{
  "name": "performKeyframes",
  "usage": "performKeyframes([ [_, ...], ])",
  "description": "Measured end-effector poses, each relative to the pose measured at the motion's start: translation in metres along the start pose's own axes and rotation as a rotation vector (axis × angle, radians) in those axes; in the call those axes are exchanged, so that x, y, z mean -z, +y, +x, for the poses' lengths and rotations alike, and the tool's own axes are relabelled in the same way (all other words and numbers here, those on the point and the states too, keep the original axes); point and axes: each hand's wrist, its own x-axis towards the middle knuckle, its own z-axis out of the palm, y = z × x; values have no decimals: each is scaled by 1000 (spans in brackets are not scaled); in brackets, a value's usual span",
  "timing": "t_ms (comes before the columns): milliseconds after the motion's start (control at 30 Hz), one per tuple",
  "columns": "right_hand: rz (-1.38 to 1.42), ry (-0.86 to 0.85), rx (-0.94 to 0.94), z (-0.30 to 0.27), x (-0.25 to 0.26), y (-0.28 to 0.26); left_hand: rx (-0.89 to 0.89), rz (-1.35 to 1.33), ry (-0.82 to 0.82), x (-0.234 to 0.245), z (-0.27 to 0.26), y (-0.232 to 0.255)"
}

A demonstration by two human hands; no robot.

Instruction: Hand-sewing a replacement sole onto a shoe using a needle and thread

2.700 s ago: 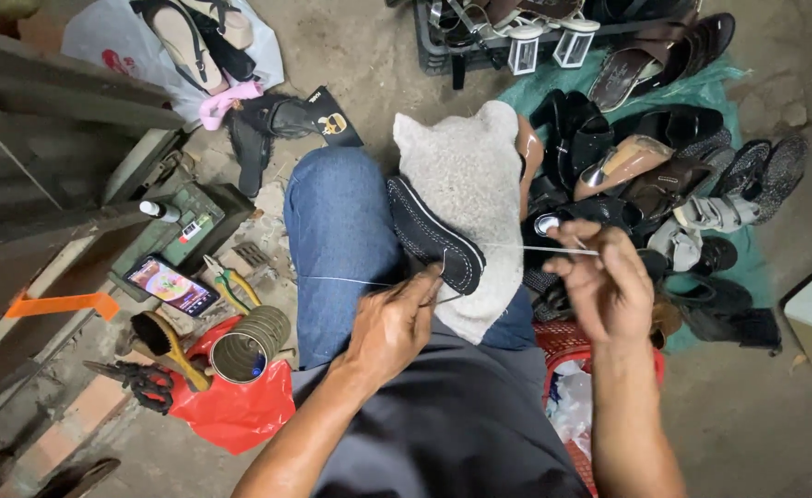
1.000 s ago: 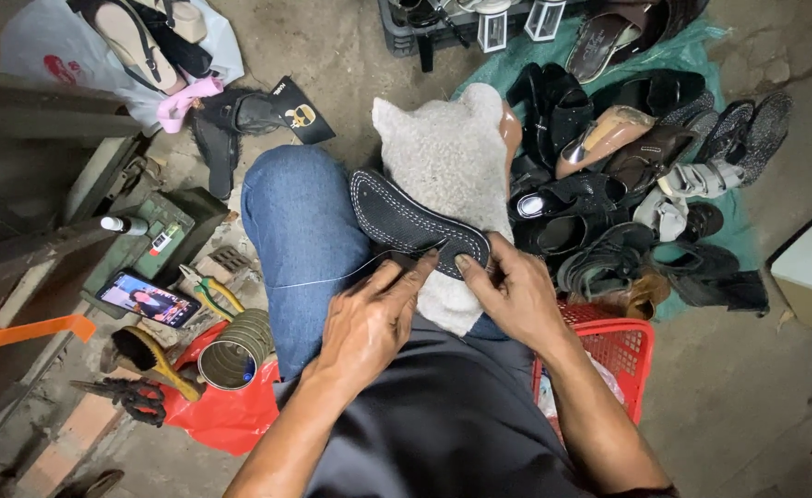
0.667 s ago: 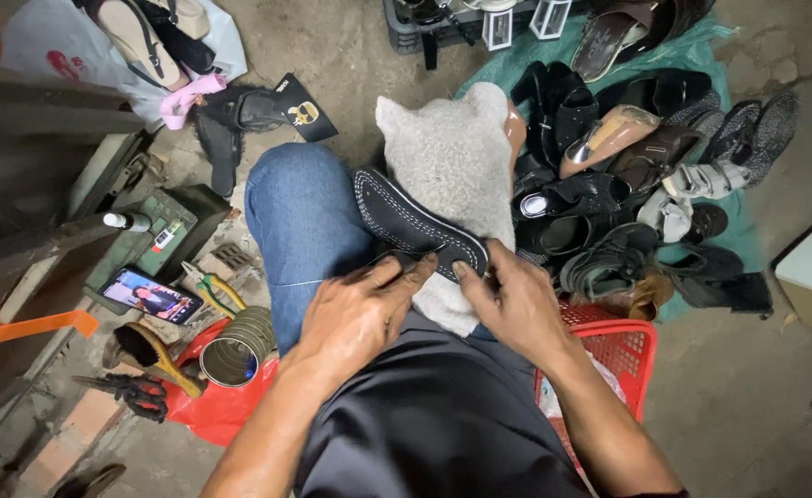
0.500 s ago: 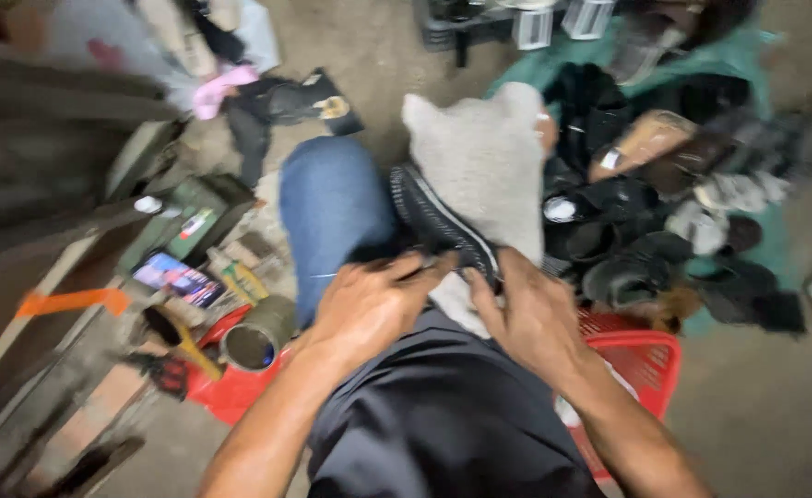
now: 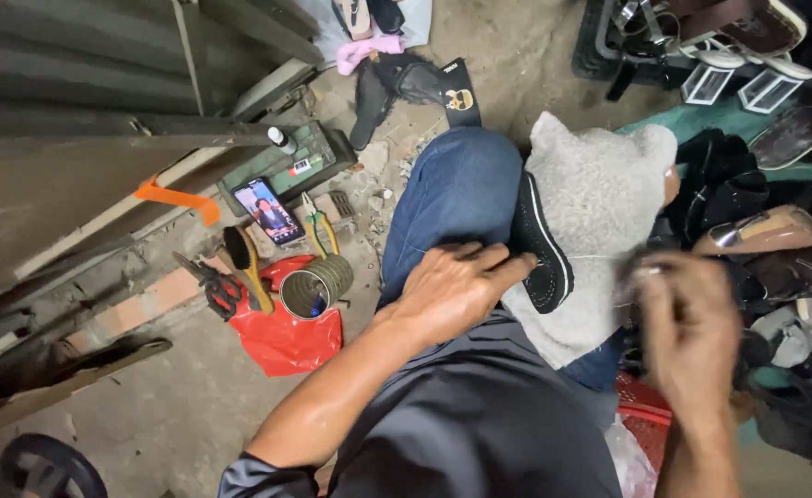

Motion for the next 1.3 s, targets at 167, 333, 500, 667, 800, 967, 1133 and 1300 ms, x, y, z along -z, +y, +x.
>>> performKeyframes([
  [167, -304, 66, 134, 9, -17, 1, 72, -28, -58, -1, 11, 13],
  [333, -175, -78, 322, 4, -26, -23, 95, -76, 40, 1, 8, 16],
  [500, 401, -175, -33, 1, -7, -43, 125, -119, 19, -4, 7, 16],
  [667, 225, -396, -225, 3, -20, -34, 112, -101, 41, -7, 8, 16],
  [800, 204, -279, -242, -4, -15, -33, 99, -122, 66, -7, 2, 13],
  [967, 768, -180, -145, -19, -7, -11, 86, -127, 76, -10, 4, 13],
  [1133, 572, -137, -144, 6, -15, -41, 60, -99, 112, -15, 3, 10],
  [1300, 77, -243, -122, 19, -26, -54, 44, -109, 152, -21, 2, 1],
])
